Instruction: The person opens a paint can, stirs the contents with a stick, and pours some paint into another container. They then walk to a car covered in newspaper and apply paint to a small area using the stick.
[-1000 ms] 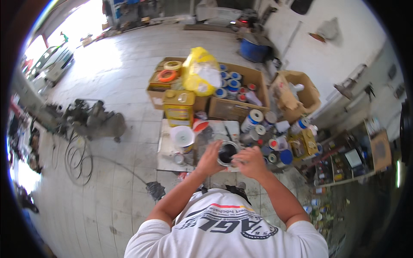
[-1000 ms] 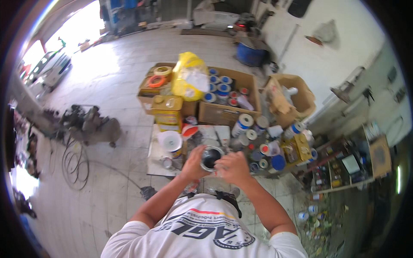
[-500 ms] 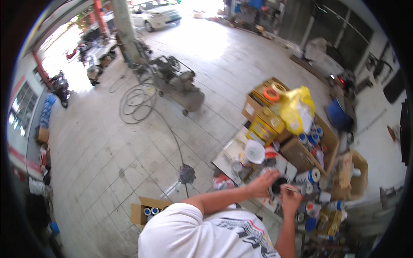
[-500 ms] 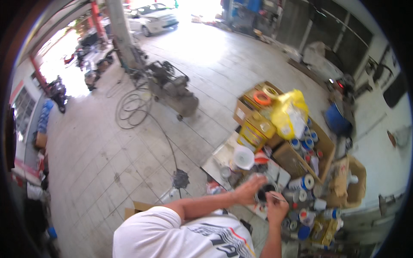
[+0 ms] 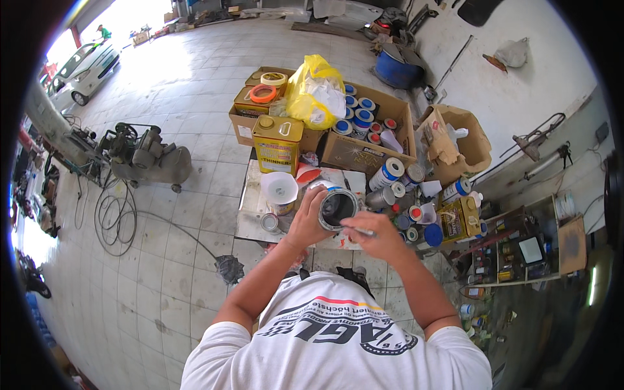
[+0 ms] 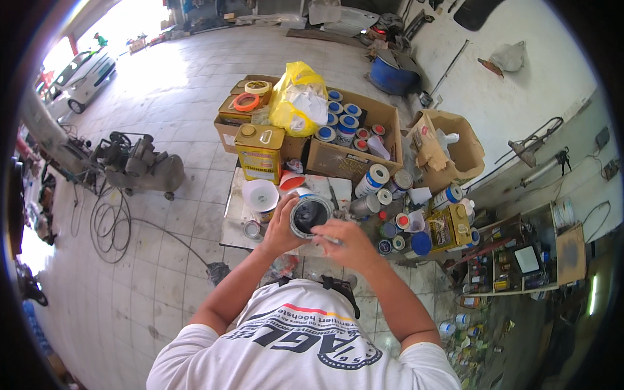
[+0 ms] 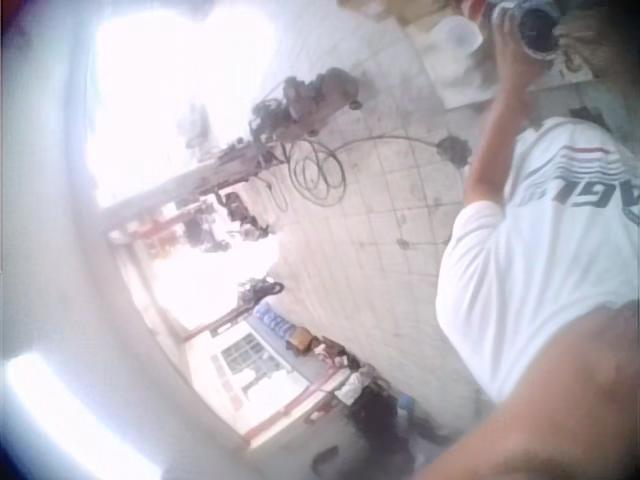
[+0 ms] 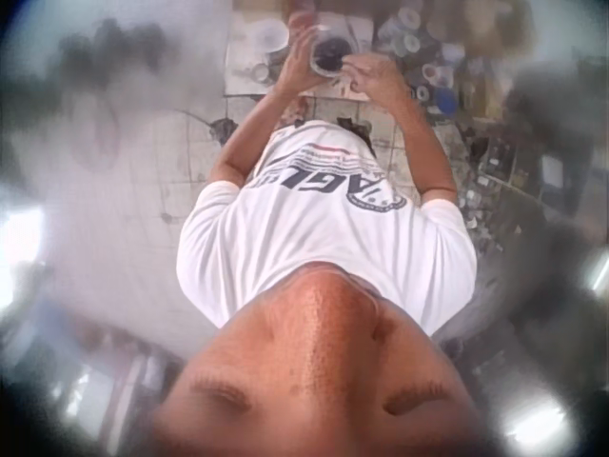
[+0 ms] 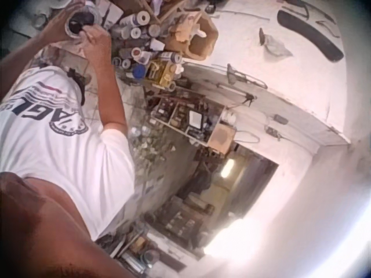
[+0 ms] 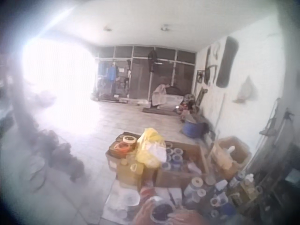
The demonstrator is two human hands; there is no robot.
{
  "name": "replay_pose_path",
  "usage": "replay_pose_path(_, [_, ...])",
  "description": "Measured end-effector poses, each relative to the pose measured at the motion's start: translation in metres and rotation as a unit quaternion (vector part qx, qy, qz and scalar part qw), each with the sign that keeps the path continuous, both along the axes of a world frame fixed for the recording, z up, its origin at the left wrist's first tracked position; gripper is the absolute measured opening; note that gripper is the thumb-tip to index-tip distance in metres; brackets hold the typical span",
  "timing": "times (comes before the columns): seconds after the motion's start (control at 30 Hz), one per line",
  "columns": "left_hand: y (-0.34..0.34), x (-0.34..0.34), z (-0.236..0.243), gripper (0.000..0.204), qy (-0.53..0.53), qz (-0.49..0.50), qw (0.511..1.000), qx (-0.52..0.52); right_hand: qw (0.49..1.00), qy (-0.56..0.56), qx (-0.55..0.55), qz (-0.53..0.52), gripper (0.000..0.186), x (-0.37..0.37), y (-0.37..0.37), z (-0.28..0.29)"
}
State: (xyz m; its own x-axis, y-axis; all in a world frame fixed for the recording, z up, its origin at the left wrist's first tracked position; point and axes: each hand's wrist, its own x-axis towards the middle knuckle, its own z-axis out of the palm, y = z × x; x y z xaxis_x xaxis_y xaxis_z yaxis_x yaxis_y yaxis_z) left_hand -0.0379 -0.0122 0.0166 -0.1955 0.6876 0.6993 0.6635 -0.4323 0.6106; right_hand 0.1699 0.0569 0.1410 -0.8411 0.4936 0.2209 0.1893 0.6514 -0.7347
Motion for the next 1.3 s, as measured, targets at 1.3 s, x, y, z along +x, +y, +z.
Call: replay_pose_path(1.3, [0.068,0.17,0.047,0.117,0.082,-0.249,0.965,-0.008,0.928,-0.019,0.199,-0.314,0.031,0.184,-0.045,0.03])
